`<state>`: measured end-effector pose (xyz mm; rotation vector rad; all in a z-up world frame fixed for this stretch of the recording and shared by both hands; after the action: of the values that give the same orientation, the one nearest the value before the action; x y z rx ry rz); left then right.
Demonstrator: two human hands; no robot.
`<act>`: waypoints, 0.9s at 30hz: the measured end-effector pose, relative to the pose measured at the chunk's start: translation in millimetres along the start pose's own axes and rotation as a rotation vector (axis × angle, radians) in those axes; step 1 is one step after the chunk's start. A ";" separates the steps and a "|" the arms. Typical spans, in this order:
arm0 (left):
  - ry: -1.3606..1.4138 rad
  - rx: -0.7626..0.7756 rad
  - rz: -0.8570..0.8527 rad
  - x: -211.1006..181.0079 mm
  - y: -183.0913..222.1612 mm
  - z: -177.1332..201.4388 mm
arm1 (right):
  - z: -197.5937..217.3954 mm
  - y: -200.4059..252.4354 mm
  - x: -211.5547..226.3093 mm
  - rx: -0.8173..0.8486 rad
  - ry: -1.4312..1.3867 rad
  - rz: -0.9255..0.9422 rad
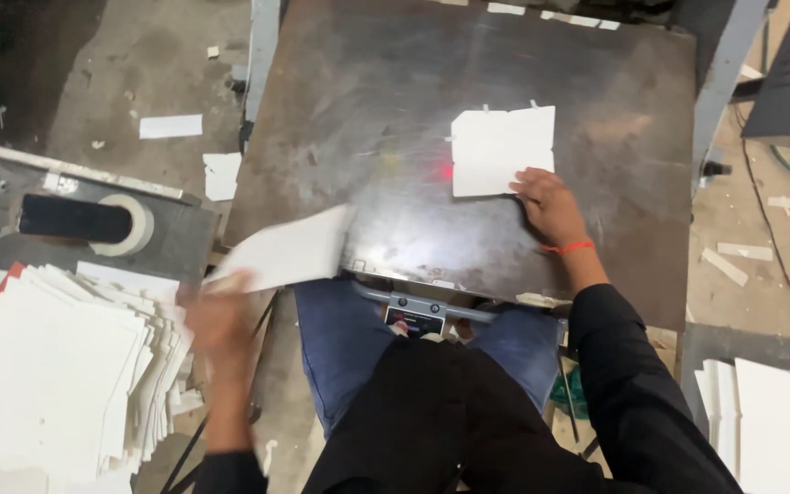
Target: Using a paper press or die-cutting machine to process white paper sheets in an industrial setting.
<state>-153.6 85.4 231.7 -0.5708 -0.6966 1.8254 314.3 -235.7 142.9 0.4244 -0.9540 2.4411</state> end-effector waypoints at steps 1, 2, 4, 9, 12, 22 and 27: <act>-0.297 -0.064 0.104 22.8 18.5 20.3 | -0.5 -1.1 -3.8 0.008 -0.043 -0.054; -0.594 -0.123 0.205 43.9 38.7 42.3 | -0.7 -0.2 -7.2 0.020 -0.085 -0.111; -0.653 -0.221 0.242 68.8 71.1 83.3 | -1.6 -0.3 -12.8 0.035 -0.128 -0.175; -0.855 -0.202 0.378 107.3 190.0 114.2 | -1.0 -3.1 -15.8 0.077 -0.177 -0.267; -0.717 -0.094 0.538 89.9 192.9 108.6 | 4.1 -5.6 -14.9 0.112 -0.155 -0.211; -0.301 -0.148 0.510 71.1 112.2 58.3 | 6.2 -25.2 -19.5 0.227 -0.209 -0.255; 0.237 0.158 0.387 2.5 29.0 -39.5 | 9.1 -80.6 -34.7 0.230 -0.164 -0.345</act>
<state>-147.2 87.3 183.0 -0.8440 -0.2904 2.1001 387.6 -201.5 178.0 0.8086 -0.6020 2.2270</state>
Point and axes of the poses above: each hand's wrist, its own y-axis away from the middle knuckle, its own z-axis out of the back of the hand, x = y × z, the point moved 1 cm from there along -y, towards the middle knuckle, and after that the axes turned 13 degrees about -x, right-handed, at the moved point
